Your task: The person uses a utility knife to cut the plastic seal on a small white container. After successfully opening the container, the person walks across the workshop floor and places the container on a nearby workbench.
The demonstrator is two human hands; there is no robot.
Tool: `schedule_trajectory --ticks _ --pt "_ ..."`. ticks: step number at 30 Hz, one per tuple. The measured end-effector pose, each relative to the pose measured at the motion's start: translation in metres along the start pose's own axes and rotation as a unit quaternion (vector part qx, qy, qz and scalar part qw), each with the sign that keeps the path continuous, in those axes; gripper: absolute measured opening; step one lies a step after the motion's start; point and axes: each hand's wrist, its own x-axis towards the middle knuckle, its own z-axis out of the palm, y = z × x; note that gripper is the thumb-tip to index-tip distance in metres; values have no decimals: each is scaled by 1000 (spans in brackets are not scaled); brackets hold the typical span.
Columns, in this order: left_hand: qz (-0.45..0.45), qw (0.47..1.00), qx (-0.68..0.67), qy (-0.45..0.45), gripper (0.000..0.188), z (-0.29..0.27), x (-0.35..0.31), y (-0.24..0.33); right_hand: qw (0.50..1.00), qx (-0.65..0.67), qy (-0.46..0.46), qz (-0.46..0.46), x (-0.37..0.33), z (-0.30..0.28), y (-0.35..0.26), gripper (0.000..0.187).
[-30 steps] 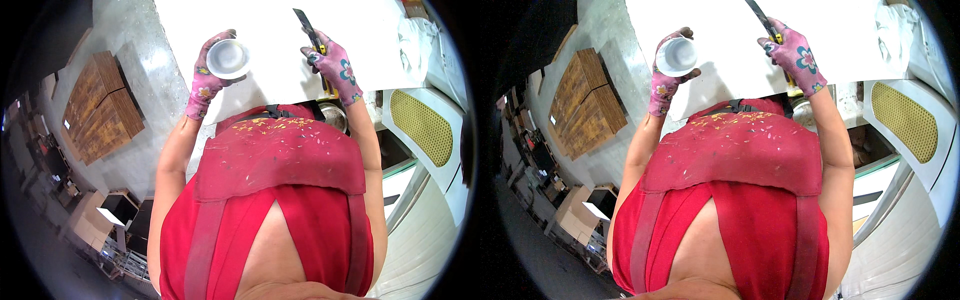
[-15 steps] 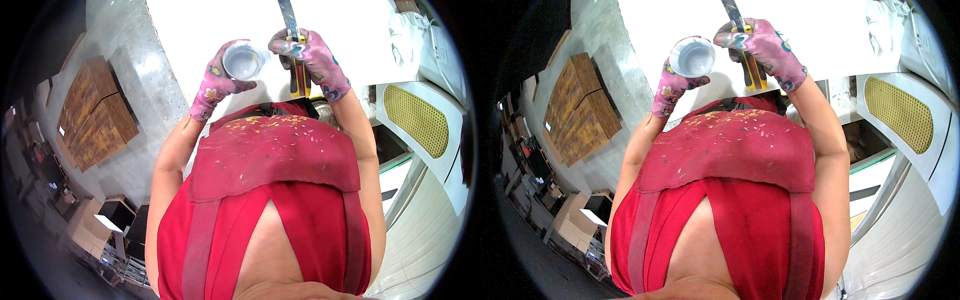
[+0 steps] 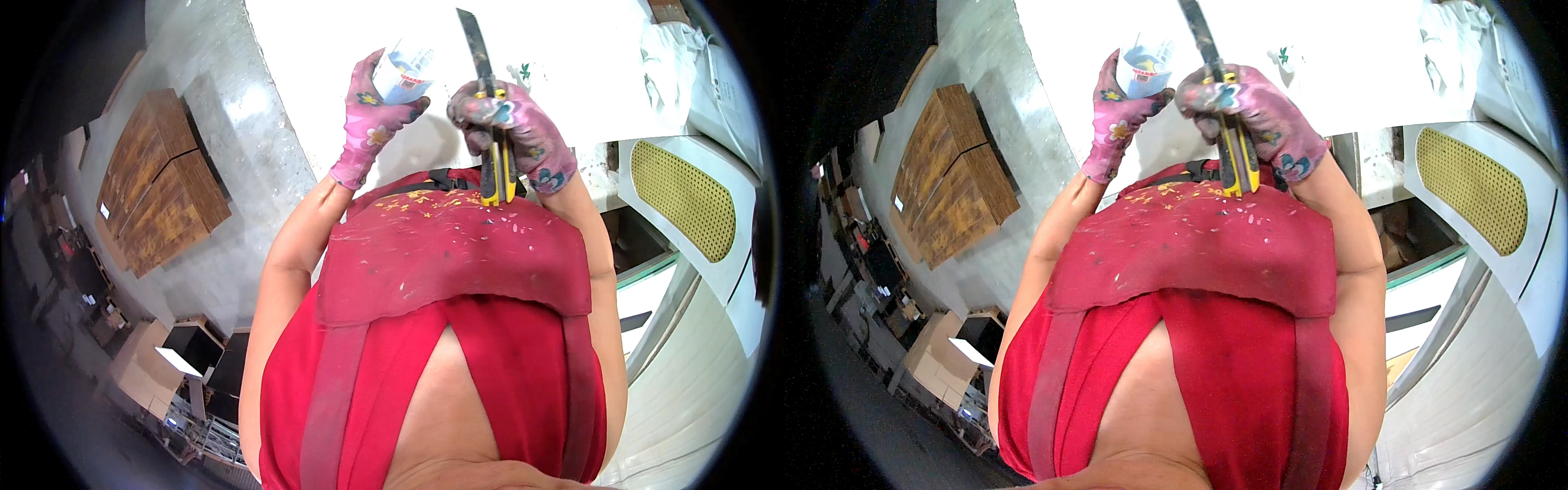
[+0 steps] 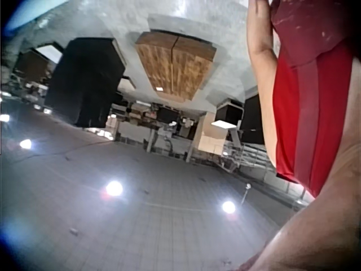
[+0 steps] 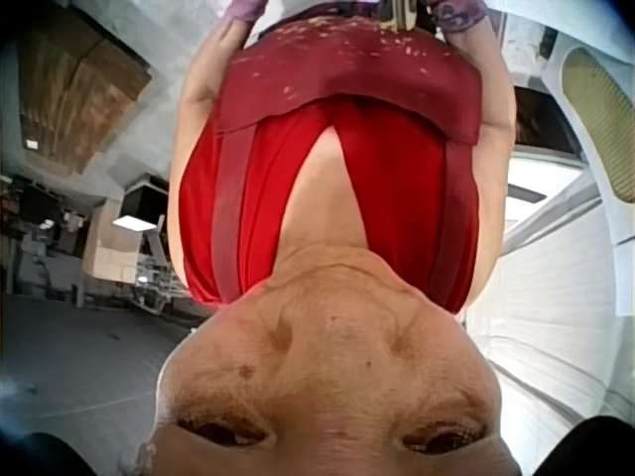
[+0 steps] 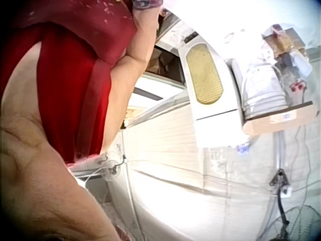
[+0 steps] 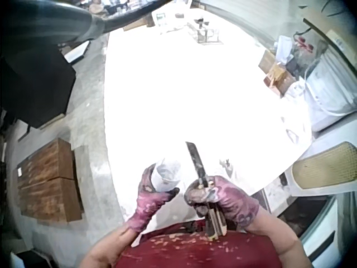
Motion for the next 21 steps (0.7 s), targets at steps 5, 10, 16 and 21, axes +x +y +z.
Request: schedule_trajectory --ticks 5,10,16,21 --pt "-164 966 -197 -37 69 -22 14 -15 993 54 -94 45 -13 7 -8 27" --pt "-134 958 -228 -109 56 -38 14 -26 989 -44 73 -117 -21 -23 -17 28" --pt "-119 929 -313 -154 70 -38 16 -24 953 -189 229 -56 -30 -62 -9 33" --pt "-68 989 -76 -104 77 -35 16 -13 908 -326 263 21 -25 -63 27 38"
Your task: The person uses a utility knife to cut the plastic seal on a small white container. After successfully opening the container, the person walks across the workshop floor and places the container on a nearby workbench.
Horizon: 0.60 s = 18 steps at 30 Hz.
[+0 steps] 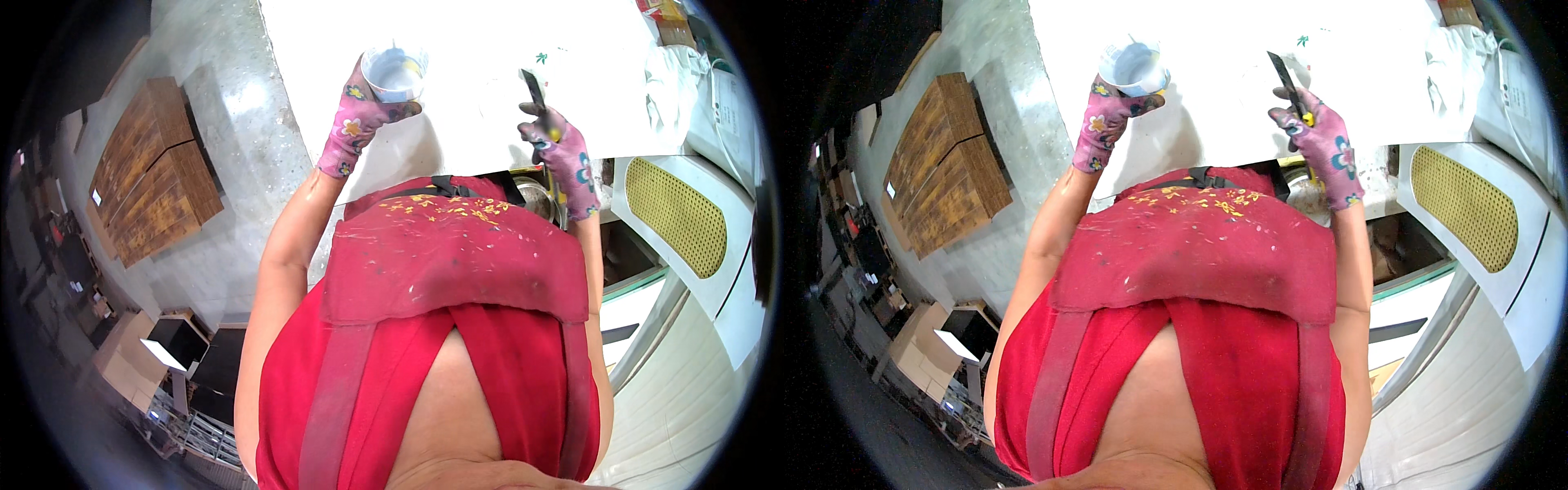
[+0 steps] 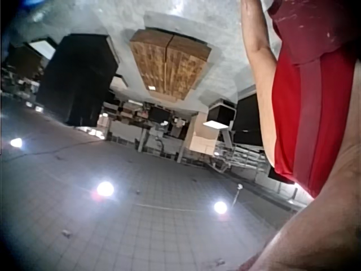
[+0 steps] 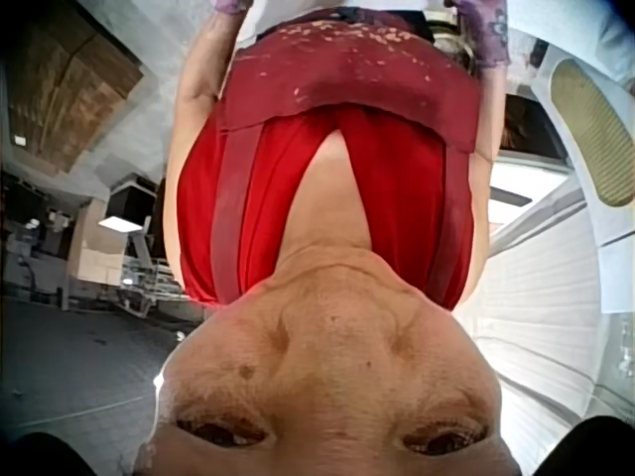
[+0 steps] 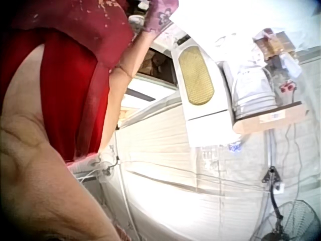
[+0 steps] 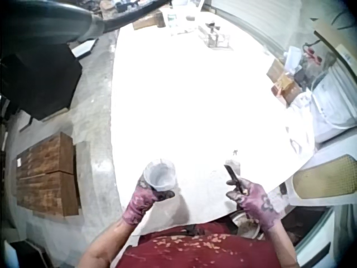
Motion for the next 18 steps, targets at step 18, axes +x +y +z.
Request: schedule_trajectory --ticks 18 --pt "110 989 94 -43 98 51 -22 40 942 303 -113 -91 15 42 -38 49"
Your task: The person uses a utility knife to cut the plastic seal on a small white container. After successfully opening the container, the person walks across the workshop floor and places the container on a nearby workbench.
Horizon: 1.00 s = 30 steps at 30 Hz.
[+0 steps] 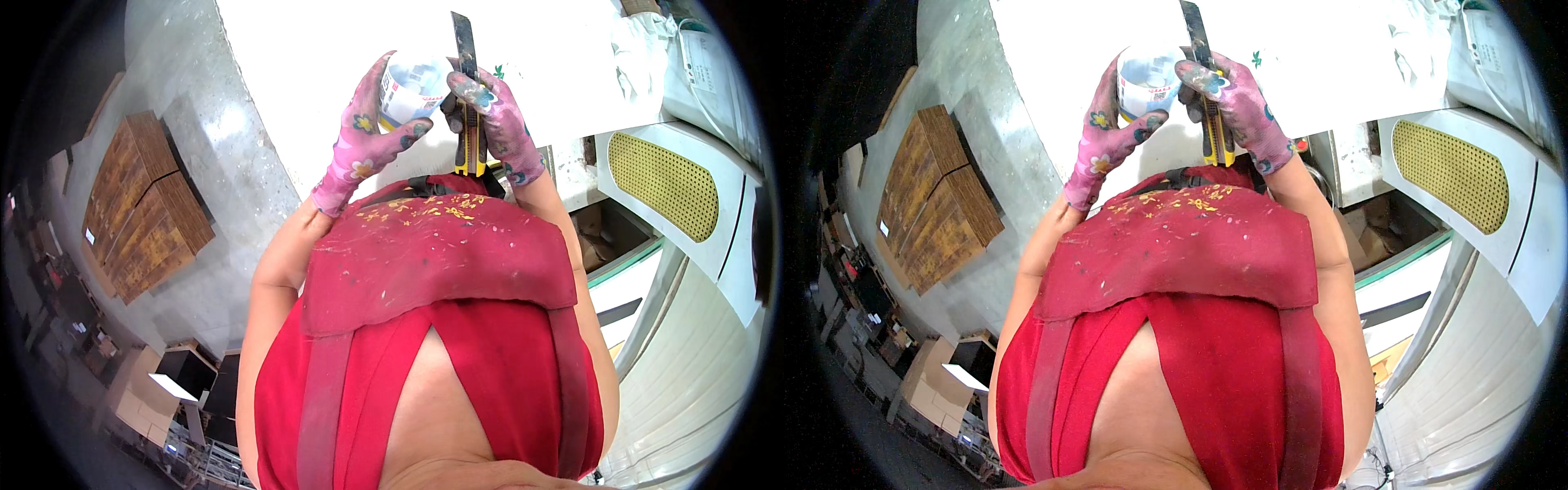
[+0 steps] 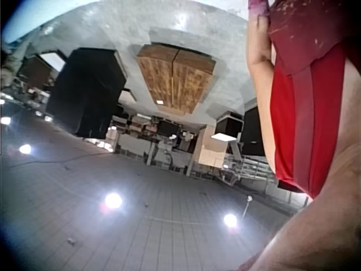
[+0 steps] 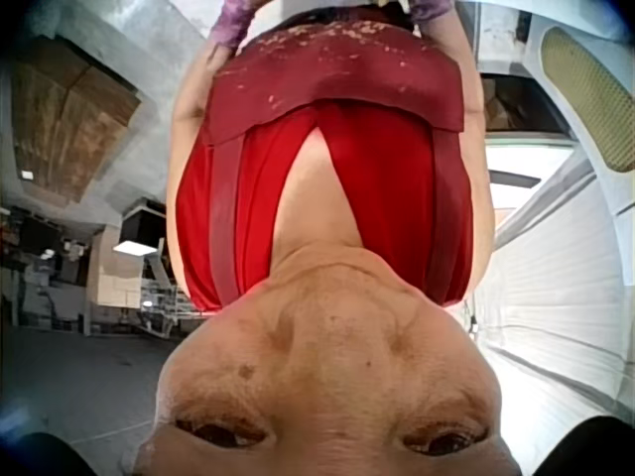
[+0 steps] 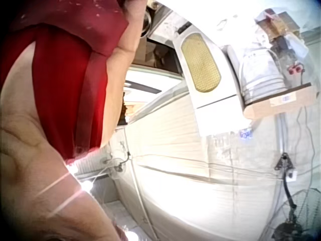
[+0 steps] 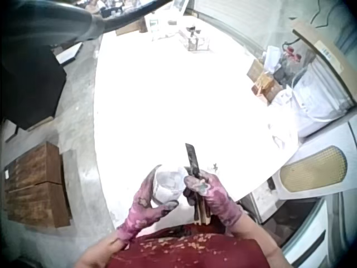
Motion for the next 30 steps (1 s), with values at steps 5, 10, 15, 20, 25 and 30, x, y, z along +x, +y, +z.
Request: schedule_trajectory --ticks 5,10,15,20,25,30 --pt "-114 985 -123 -28 95 -2 -2 3 1000 -12 -8 20 1 -3 4 46" --pt "11 996 88 -22 83 0 -1 -1 999 27 -1 28 6 -4 7 39" --pt "36 999 38 11 78 3 1 -4 998 62 -2 22 4 -8 5 41" --pt "6 996 79 46 80 -1 7 -5 997 72 -15 -23 -7 -10 5 51" --pt "-73 989 -118 45 84 -6 11 0 994 111 5 18 -23 -13 9 52" --pt "-103 973 -196 70 83 -9 11 -3 994 88 58 4 -42 -35 8 53"
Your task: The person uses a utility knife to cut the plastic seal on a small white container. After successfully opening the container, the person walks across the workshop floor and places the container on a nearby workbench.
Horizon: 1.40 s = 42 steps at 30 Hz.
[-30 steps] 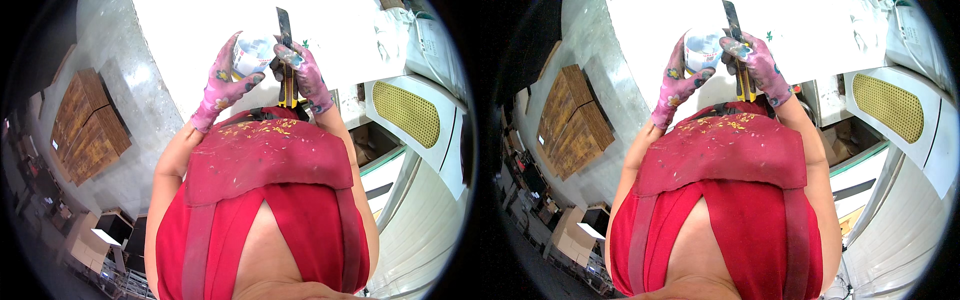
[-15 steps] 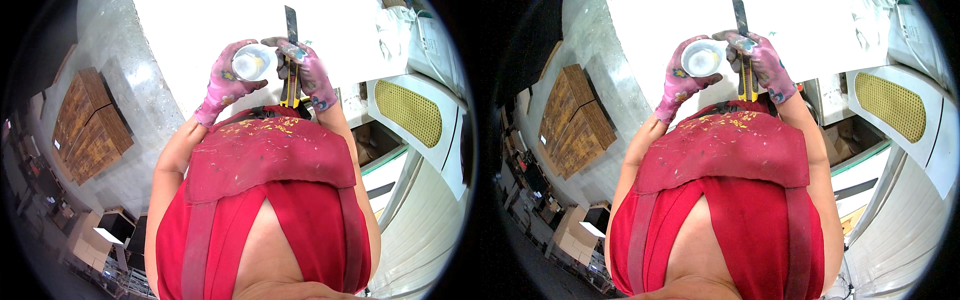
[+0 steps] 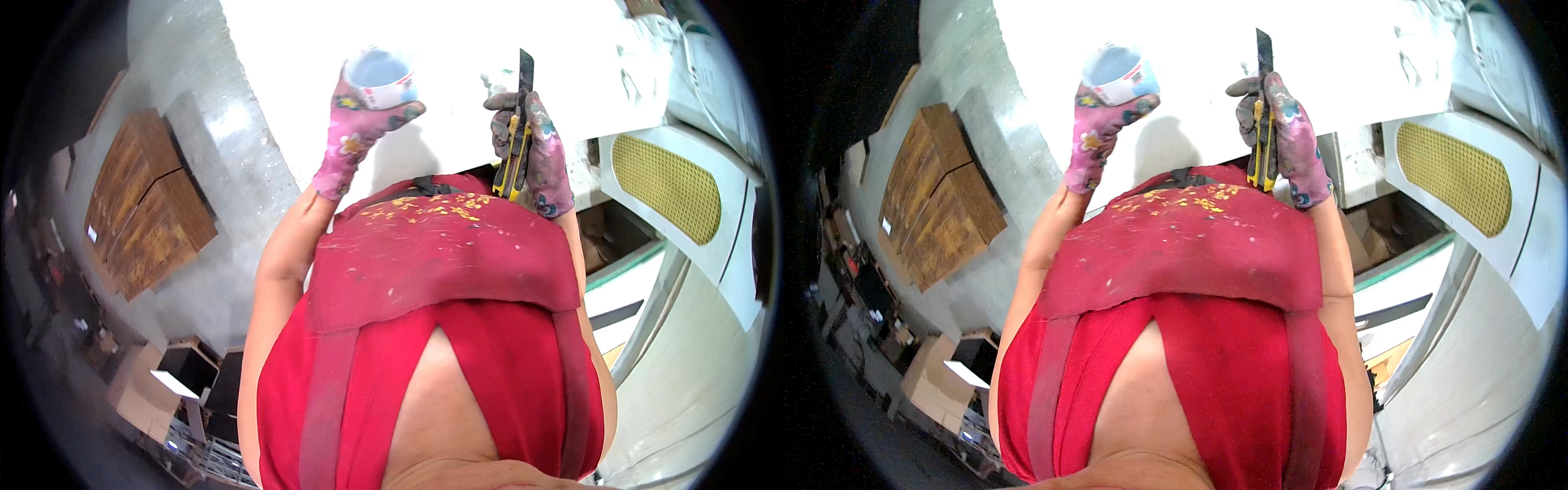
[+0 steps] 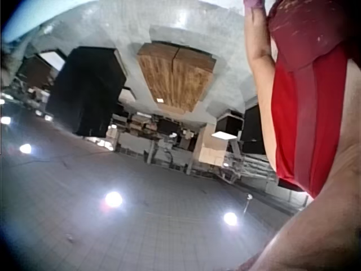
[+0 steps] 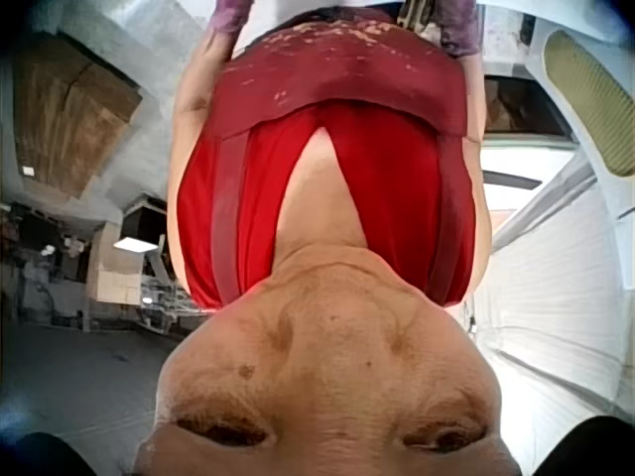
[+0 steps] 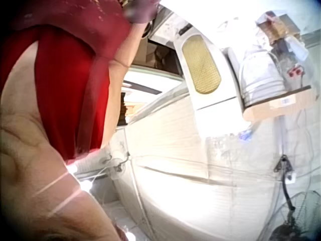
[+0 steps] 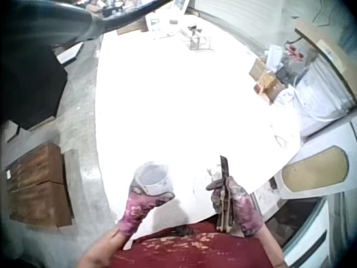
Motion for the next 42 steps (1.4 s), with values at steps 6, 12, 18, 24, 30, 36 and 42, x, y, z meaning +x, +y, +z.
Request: schedule_trajectory --ticks 6,12,18,24,30,36,42 --pt "40 997 64 27 74 -16 10 -34 980 -5 193 -53 -13 -72 0 51" --pt "88 971 211 64 73 -30 20 -66 962 -85 256 -33 11 -94 21 36" --pt "77 974 205 60 70 -45 16 -78 982 -76 166 -40 34 -106 20 32" --pt "88 950 282 102 55 -55 22 -99 962 78 234 117 12 -115 47 29" --pt "-58 980 166 92 74 -42 36 -116 975 49 199 81 -22 -81 83 46" --pt "164 930 313 100 71 -35 32 -114 973 202 106 -26 -14 -82 91 46" --pt "78 970 220 73 72 -37 30 -107 976 196 94 -30 -21 -74 88 43"
